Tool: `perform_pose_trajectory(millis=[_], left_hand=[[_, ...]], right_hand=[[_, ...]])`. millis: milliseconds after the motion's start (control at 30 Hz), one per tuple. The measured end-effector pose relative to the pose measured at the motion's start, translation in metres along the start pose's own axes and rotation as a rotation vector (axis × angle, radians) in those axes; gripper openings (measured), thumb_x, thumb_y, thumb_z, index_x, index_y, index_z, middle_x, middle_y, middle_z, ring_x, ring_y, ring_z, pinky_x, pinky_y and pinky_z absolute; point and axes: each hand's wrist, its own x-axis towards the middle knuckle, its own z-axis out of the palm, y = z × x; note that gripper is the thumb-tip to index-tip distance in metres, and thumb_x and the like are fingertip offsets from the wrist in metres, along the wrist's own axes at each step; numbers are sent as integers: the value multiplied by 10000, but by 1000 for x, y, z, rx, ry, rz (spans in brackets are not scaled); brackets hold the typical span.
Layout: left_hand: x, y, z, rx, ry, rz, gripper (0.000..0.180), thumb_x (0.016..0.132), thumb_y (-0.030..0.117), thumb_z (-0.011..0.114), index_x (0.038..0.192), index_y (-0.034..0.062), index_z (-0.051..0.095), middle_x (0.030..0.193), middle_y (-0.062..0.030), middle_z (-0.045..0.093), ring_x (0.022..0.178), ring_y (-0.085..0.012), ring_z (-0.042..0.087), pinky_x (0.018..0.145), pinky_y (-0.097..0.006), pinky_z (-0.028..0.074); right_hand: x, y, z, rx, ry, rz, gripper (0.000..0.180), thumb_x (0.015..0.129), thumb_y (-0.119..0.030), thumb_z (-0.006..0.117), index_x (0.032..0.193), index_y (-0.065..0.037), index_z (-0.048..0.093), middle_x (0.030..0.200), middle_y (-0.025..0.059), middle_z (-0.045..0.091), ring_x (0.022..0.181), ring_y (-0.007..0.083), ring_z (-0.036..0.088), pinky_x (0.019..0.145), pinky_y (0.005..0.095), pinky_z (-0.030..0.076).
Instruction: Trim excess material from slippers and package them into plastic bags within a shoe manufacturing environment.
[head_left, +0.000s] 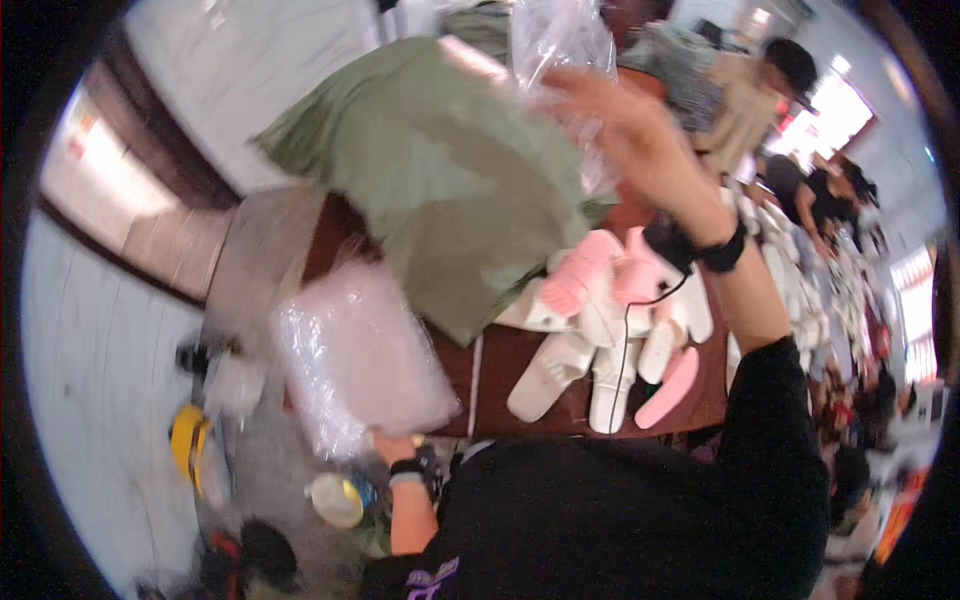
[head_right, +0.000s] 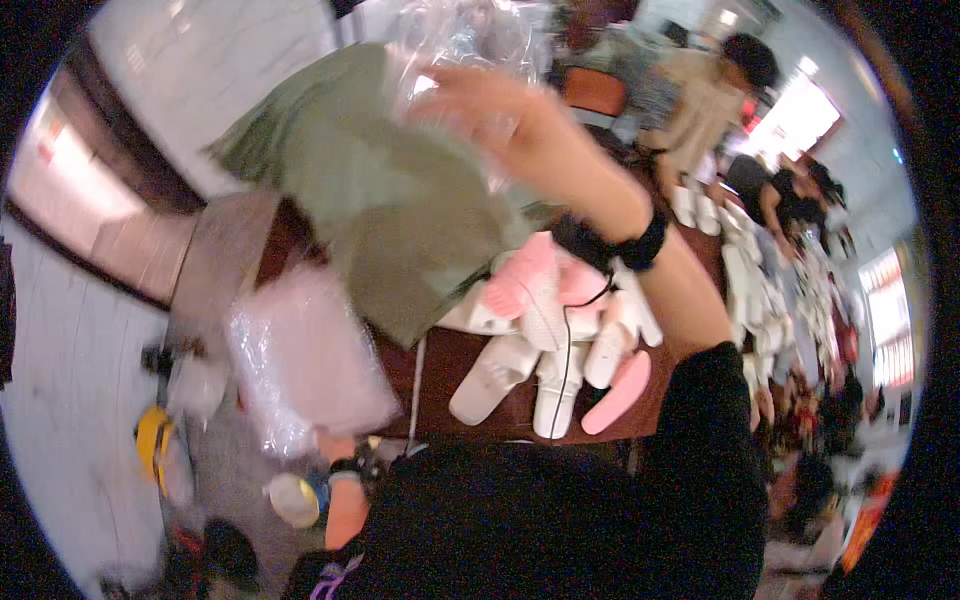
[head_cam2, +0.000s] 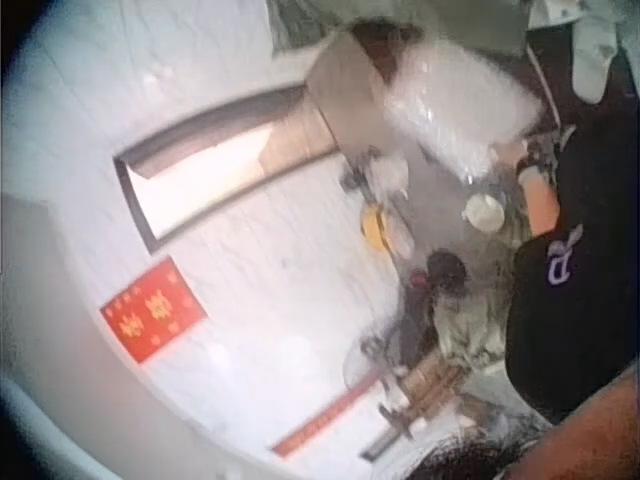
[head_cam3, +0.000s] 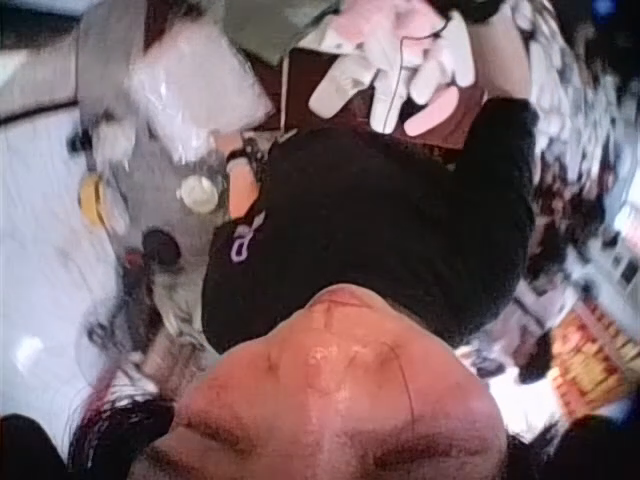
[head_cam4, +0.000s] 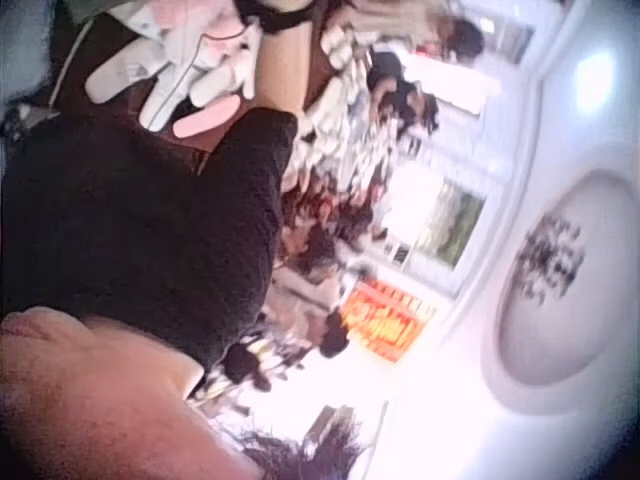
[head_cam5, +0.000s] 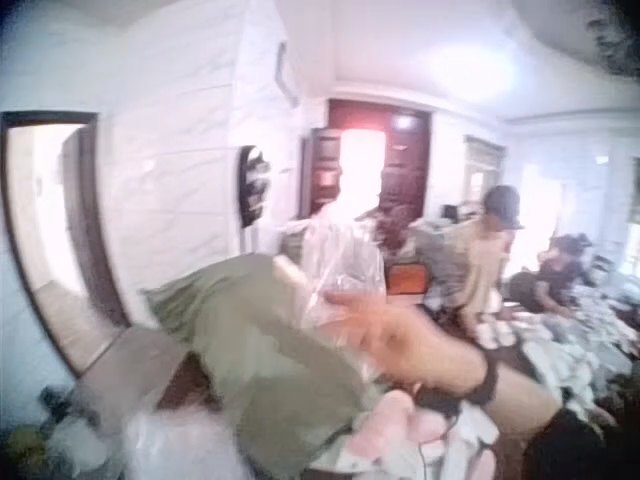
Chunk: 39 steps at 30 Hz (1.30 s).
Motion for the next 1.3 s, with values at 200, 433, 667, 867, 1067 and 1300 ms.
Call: perform_pose_trajectory(millis=[200,433,667,867,1067,1300], left_hand=[[-18,79,26,-887,95,-161,365,947,216,373,1255,26,423,1244,-100,487,1077,-223,480,999,-364,357],[-24,117,12,-1289,181,-287,506,926,418,263,1292,110,427,1304,-83,451,1206,-267,402,1018,-412,298],[-25,108,-1,-1665,72,-392,519,930,439,347,1317,96,387,1320,-71,439,1223,-276,387,1025,-419,296],[-16,129,17,-925,311,-278,624,916,547,363,1337,87,361,1334,-94,428,1216,-258,408,1003,-412,338],[4,134,-9,-1388,80,-521,615,922,530,380,1299,45,408,1299,-124,458,1173,-273,442,988,-408,356],[6,72,-25,-898,174,-367,436,927,375,478,1223,56,471,1180,-103,538,1036,-249,535,871,-379,445]], right_hand=[[-21,-56,284,31,-523,-366,274,725,-172,585,957,-296,663,1387,-21,387,1367,235,217,1062,636,120],[-68,-94,443,239,-851,-433,265,697,-102,569,938,-203,611,1419,-15,340,1363,238,225,1052,660,115],[-73,-105,484,193,-978,-198,346,633,-133,618,958,-138,497,1441,13,305,1359,280,225,990,700,186],[-95,-119,474,124,-844,-224,563,745,-140,578,1288,-151,426,1433,75,311,1344,265,259,1009,638,222],[-164,-85,447,192,-771,-110,605,763,-81,528,1345,-72,364,1419,86,345,1306,208,345,1065,448,276],[-170,-92,429,228,-812,-130,595,818,-281,564,1364,-173,353,1444,110,292,1334,285,278,1067,514,232]])
